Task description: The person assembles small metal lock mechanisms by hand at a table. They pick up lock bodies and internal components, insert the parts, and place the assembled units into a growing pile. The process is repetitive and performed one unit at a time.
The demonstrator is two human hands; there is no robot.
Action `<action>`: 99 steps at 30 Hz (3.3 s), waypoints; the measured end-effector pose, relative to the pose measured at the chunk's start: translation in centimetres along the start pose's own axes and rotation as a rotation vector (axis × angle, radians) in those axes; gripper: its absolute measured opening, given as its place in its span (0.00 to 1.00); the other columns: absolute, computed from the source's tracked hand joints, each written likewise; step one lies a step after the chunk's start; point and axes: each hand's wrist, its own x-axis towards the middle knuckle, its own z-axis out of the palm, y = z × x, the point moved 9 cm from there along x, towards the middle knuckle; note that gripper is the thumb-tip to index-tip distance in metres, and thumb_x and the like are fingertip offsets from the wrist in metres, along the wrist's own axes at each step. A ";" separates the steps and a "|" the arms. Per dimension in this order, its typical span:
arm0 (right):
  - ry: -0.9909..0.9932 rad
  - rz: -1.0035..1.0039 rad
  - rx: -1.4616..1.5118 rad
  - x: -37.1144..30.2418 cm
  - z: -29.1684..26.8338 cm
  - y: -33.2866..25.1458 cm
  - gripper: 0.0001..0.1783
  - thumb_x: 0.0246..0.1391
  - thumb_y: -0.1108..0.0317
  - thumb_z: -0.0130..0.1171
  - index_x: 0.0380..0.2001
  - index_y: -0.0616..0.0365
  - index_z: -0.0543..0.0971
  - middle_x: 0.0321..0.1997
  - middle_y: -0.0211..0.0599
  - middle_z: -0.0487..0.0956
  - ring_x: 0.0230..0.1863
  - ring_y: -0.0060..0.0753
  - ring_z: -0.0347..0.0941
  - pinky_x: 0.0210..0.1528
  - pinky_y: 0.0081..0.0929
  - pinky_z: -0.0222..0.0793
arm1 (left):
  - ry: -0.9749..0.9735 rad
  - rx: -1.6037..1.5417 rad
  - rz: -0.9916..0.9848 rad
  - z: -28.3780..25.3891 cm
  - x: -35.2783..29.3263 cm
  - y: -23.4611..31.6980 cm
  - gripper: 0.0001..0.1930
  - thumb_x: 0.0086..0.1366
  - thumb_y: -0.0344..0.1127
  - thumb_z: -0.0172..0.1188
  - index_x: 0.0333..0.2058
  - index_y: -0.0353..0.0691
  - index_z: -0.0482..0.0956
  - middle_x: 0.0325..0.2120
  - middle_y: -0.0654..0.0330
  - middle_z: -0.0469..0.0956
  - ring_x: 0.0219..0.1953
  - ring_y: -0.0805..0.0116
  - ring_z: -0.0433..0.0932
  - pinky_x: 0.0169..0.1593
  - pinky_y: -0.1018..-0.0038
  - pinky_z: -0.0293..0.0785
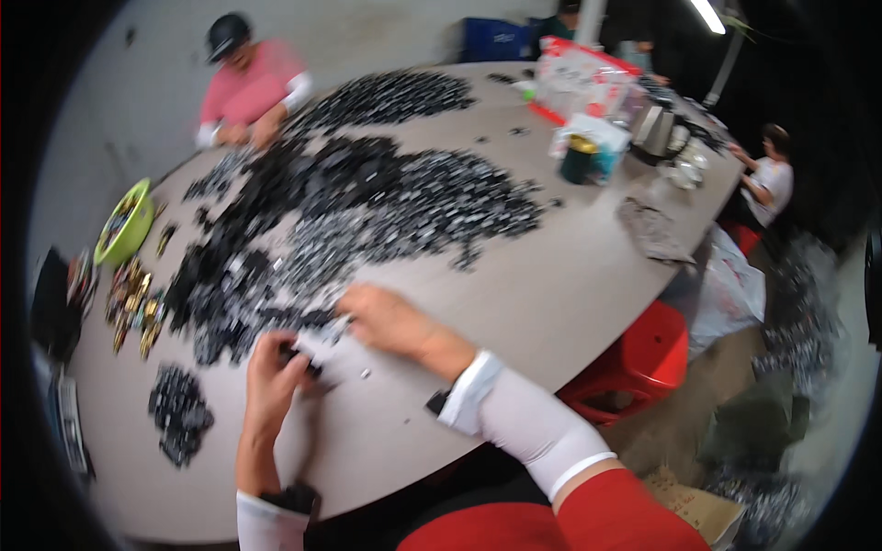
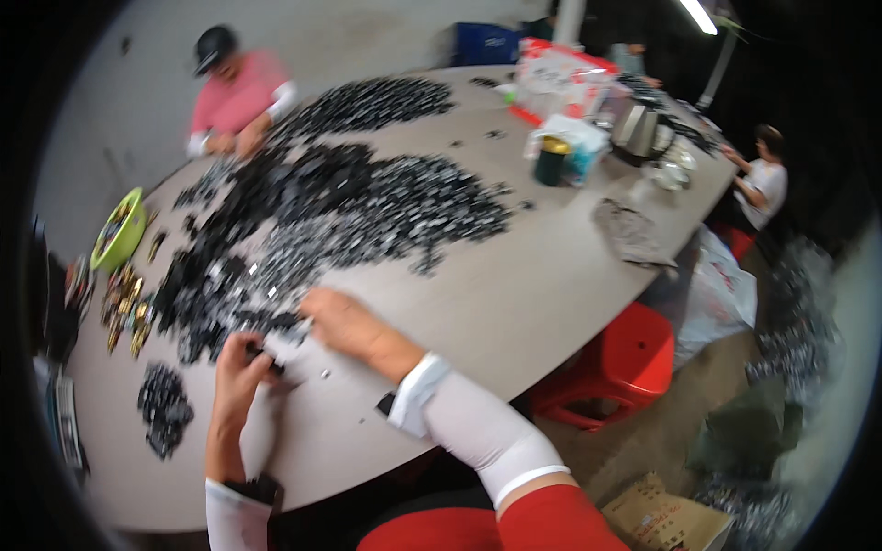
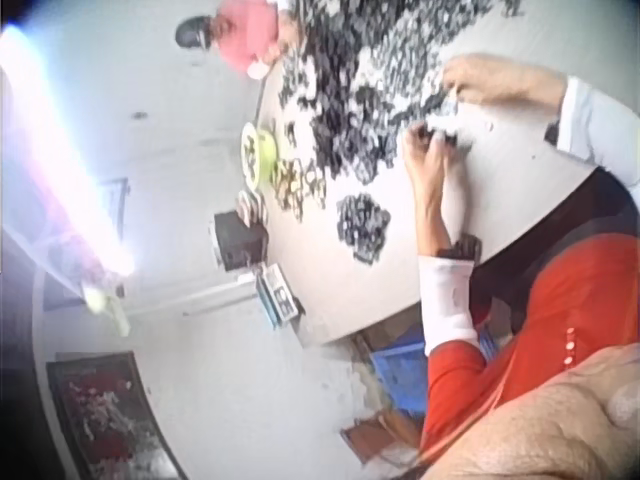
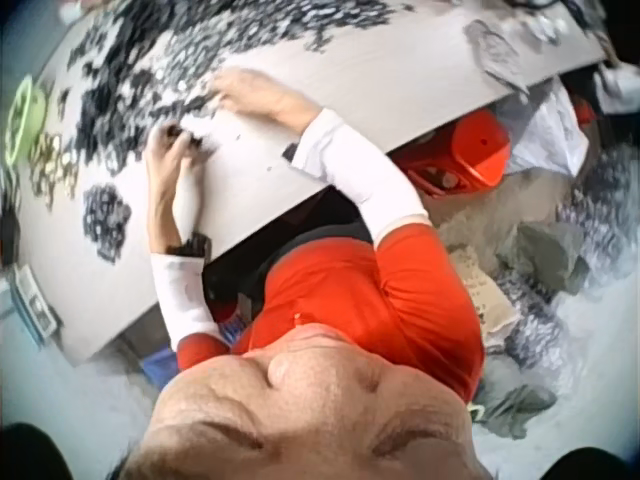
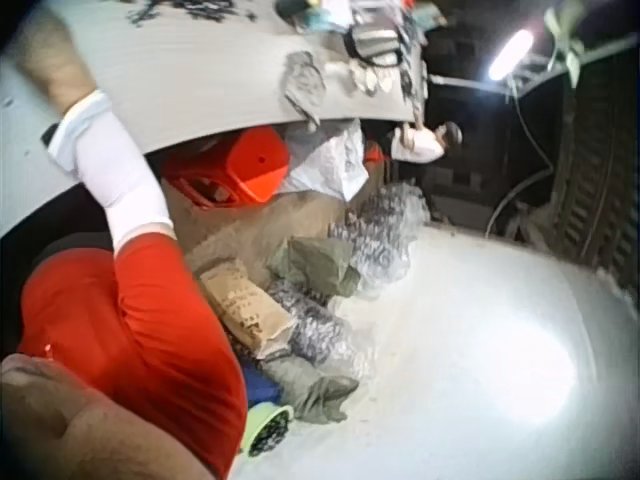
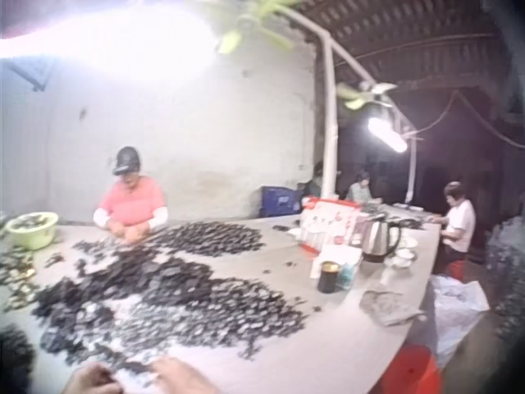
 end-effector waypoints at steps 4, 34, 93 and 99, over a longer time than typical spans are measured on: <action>-0.024 0.160 -0.102 -1.5 -3.0 0.9 0.11 0.44 0.71 0.65 0.32 0.62 0.78 0.35 0.46 0.78 0.41 0.50 0.75 0.45 0.41 0.71 | -0.051 -0.231 -0.207 2.5 0.4 0.4 0.22 0.65 0.31 0.60 0.55 0.33 0.66 0.35 0.59 0.75 0.33 0.73 0.77 0.36 0.74 0.79; 0.199 0.016 0.220 0.9 -1.4 -6.0 0.08 0.45 0.76 0.65 0.29 0.62 0.76 0.34 0.39 0.79 0.33 0.38 0.77 0.38 0.31 0.74 | -0.084 -0.211 -0.143 2.9 0.0 -1.8 0.26 0.66 0.23 0.53 0.63 0.38 0.66 0.40 0.63 0.74 0.35 0.79 0.76 0.42 0.78 0.80; 0.094 0.413 0.260 -0.1 -0.8 -1.8 0.06 0.51 0.73 0.62 0.32 0.64 0.83 0.27 0.39 0.81 0.24 0.27 0.76 0.28 0.25 0.71 | -0.065 -0.684 -0.250 3.3 0.4 -4.3 0.10 0.69 0.36 0.60 0.40 0.33 0.76 0.35 0.59 0.80 0.33 0.75 0.78 0.40 0.75 0.80; 0.064 0.271 -0.112 0.7 -2.7 1.0 0.05 0.51 0.74 0.61 0.32 0.62 0.82 0.31 0.41 0.80 0.32 0.40 0.77 0.37 0.34 0.72 | 0.026 -0.642 -0.212 2.3 0.5 -4.4 0.10 0.68 0.36 0.61 0.40 0.34 0.76 0.33 0.61 0.80 0.30 0.76 0.77 0.38 0.77 0.80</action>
